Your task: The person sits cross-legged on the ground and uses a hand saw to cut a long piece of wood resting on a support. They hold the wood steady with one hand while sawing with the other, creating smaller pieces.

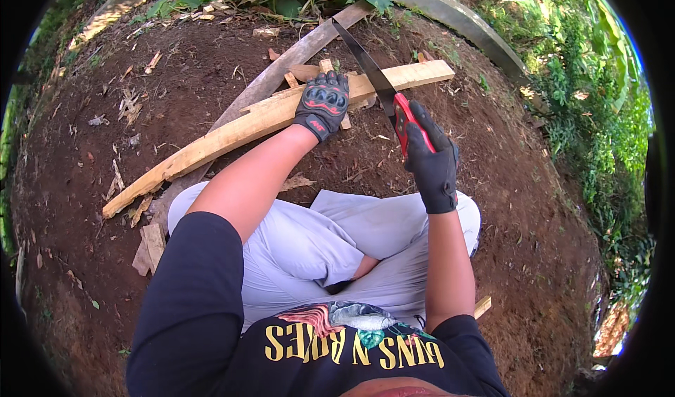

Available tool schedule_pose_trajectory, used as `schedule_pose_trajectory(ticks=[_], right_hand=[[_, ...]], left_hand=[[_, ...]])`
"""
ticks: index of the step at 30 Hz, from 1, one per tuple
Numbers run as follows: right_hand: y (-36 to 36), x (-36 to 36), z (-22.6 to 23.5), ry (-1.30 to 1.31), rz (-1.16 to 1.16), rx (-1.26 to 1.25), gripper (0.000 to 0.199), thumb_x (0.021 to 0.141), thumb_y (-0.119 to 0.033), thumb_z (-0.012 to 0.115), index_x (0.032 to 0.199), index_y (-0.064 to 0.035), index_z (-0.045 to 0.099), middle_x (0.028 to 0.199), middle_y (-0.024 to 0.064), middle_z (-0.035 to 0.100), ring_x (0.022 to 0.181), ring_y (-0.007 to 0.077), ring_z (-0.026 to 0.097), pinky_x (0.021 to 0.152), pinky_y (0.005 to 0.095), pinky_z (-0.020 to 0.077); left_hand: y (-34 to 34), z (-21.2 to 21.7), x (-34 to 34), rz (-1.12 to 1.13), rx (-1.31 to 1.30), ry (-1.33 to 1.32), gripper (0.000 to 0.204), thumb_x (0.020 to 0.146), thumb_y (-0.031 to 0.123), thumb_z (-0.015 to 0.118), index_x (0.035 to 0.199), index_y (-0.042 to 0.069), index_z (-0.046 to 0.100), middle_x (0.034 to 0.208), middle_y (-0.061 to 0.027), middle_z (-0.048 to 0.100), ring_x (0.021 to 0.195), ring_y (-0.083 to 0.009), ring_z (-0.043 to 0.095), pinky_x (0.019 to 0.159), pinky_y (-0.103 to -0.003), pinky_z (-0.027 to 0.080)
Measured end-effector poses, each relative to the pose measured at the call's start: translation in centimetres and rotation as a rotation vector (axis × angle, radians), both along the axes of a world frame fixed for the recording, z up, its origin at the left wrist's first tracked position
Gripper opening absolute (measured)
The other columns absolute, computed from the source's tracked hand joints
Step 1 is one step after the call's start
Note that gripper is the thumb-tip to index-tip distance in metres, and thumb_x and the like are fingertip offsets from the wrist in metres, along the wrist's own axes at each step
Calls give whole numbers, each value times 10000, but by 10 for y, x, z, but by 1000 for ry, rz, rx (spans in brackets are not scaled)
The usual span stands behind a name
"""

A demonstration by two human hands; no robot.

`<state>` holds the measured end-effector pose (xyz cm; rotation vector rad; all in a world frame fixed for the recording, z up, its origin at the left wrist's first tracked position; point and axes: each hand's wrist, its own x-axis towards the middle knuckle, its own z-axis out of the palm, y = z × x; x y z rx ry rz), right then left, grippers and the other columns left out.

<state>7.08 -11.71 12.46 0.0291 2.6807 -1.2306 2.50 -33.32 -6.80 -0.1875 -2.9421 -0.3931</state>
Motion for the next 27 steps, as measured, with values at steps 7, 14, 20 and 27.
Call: schedule_pose_trajectory(ticks=[7, 14, 20, 27], right_hand=[[44, 47, -8, -2, -30, -32, 460, 1067, -244, 708, 1504, -103, 682, 1405, 175, 754, 1253, 268, 747, 1053, 370, 558], [103, 162, 77, 52, -218, -127, 490, 1011, -122, 745, 1489, -37, 679, 1222, 132, 795, 804, 149, 728, 730, 320, 589], [118, 108, 116, 440, -387, -306, 439, 1035, -85, 676, 1465, 3, 688, 1064, 72, 746, 699, 75, 628, 607, 263, 514], [139, -68, -10, 712, -570, -316, 430, 1041, -127, 702, 1463, -44, 704, 917, 33, 742, 539, 71, 561, 476, 291, 446]], left_hand=[[-1, 12, -3, -26, 60, -143, 542, 926, 241, 734, 1407, 9, 641, 1286, -192, 713, 1224, -362, 694, 1046, -480, 568], [-1, 21, -8, -23, 99, -217, 618, 945, 356, 771, 1453, 30, 634, 1405, -191, 699, 1298, -348, 682, 1096, -468, 553], [-12, 42, -9, 80, 50, -272, 649, 963, 565, 718, 1403, 87, 735, 1249, -216, 785, 1154, -387, 745, 1017, -510, 576], [-15, 60, -18, 140, 123, -364, 569, 942, 564, 768, 1177, 47, 750, 1134, -262, 777, 1072, -447, 751, 933, -542, 586]])
